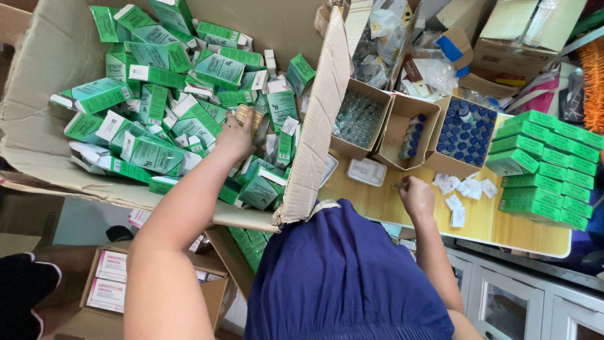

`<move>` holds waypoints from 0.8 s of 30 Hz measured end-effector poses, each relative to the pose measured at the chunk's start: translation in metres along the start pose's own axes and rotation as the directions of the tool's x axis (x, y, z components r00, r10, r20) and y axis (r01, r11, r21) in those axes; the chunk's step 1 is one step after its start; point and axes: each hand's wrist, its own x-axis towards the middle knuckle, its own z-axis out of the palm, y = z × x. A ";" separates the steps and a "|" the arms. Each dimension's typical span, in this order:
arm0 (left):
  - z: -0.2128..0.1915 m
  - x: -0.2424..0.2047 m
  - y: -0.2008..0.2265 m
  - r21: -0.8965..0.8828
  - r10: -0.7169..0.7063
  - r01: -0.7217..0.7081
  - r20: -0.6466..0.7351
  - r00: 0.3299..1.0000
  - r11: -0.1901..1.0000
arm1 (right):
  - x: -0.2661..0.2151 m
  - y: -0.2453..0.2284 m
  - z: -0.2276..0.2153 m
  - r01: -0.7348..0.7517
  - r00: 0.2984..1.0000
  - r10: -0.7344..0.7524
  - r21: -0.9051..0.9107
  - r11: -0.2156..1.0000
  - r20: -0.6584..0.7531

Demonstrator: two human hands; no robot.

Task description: The person repeatedly picks up small green boxes and white plastic trays from a large cardboard box. They place the boxes into the trays and then set the filled trays on a table. The person continues this process throughout the clip, handling the items one at a time.

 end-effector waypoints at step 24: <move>-0.116 -0.056 0.016 -0.186 0.103 -0.355 -0.747 0.657 0.916 | -0.021 -0.080 -0.063 0.365 0.920 -0.379 -0.128 0.922 -0.104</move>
